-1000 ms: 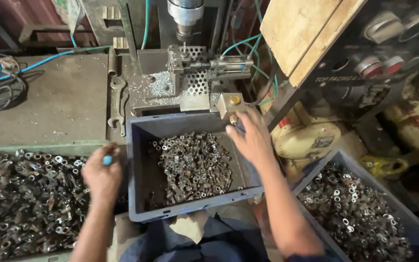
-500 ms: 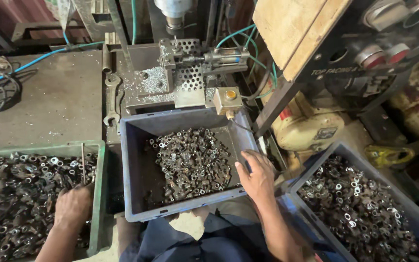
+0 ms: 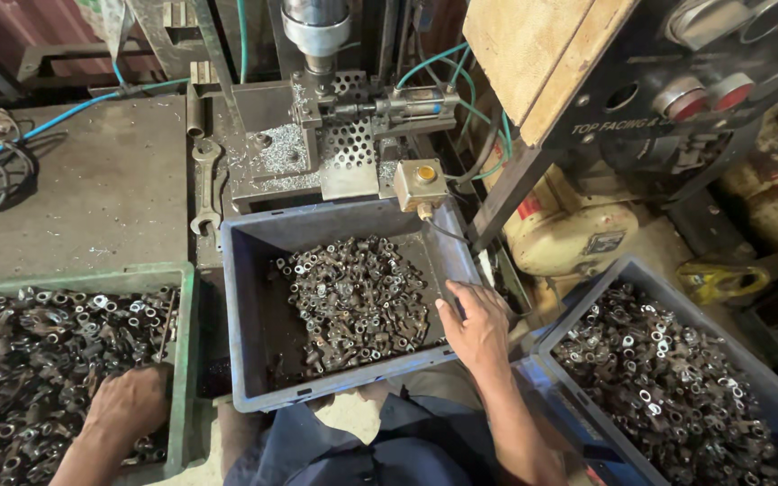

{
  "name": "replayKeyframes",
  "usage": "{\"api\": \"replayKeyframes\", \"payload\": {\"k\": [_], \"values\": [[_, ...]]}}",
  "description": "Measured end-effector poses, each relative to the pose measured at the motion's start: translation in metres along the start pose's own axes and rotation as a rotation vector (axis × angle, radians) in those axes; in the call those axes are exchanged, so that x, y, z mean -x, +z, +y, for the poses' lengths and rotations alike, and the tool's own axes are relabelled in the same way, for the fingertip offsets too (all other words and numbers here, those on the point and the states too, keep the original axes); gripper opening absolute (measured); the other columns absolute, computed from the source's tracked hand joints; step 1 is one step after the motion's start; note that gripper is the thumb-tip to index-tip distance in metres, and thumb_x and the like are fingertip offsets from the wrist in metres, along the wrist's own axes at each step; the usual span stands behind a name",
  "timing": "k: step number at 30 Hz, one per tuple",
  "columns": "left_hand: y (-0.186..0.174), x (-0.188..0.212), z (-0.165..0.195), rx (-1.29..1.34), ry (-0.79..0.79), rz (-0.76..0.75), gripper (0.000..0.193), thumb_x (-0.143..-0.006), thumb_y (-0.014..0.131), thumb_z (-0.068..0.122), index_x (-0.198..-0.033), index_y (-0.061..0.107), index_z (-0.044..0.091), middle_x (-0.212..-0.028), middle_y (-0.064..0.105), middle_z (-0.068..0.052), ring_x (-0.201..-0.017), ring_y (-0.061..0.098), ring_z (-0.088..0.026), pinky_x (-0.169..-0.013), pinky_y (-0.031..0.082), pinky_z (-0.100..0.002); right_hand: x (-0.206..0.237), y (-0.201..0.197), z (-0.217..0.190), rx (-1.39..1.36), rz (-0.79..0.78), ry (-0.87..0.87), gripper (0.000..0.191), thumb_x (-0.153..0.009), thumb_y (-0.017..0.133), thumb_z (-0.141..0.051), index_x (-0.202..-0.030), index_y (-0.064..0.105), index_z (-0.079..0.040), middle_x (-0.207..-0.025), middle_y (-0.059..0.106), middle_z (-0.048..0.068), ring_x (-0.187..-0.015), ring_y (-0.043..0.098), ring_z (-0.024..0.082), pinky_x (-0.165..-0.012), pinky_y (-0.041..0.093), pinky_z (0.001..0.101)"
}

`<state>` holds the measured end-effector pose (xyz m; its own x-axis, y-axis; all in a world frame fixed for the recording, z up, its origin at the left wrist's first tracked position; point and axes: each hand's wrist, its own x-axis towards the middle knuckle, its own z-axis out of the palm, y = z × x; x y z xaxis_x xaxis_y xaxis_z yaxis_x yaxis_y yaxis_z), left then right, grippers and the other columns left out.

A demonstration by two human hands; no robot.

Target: The person picks small metal fittings from a bin, places one into the fixture of a bench drilling/tapping machine, and operates the machine to machine the part. They then move the machined part into an output bin and repeat the cycle with the next fitting.

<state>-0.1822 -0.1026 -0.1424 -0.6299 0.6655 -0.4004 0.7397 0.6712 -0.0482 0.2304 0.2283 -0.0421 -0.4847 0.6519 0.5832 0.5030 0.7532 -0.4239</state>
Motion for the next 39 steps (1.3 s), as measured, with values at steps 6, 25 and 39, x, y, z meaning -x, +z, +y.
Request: {"api": "replayKeyframes", "payload": {"k": [6,25,39], "values": [[-0.008,0.015,0.006,-0.006,-0.014,-0.110,0.025,-0.086,0.057,0.019,-0.093,0.078,0.011,-0.108,0.077,-0.017,-0.111,0.074,-0.032,-0.117,0.042,-0.052,0.001,0.002,0.001,0.018,-0.014,0.001,0.031,-0.087,0.075,-0.024,-0.112,0.072,-0.005,-0.109,0.075,0.013,-0.103,0.068,0.034,-0.097,0.049,0.0456],[0.013,-0.001,-0.003,0.062,-0.040,-0.036,0.031,-0.091,0.047,0.016,-0.094,0.077,0.008,-0.103,0.079,-0.019,-0.107,0.076,-0.032,-0.126,0.032,-0.054,0.003,0.002,-0.001,0.032,-0.013,-0.013,0.030,-0.087,0.075,-0.024,-0.110,0.073,-0.006,-0.104,0.075,0.013,-0.099,0.069,0.034,-0.096,0.048,0.0455],[0.005,0.010,-0.001,-0.096,0.049,0.040,0.029,-0.090,0.050,0.017,-0.102,0.076,0.017,-0.099,0.080,-0.014,-0.099,0.078,-0.029,-0.128,0.033,-0.053,0.003,0.000,0.000,0.013,-0.020,0.023,0.030,-0.087,0.075,-0.024,-0.111,0.073,-0.006,-0.105,0.075,0.013,-0.100,0.068,0.034,-0.095,0.049,0.0449]]}}
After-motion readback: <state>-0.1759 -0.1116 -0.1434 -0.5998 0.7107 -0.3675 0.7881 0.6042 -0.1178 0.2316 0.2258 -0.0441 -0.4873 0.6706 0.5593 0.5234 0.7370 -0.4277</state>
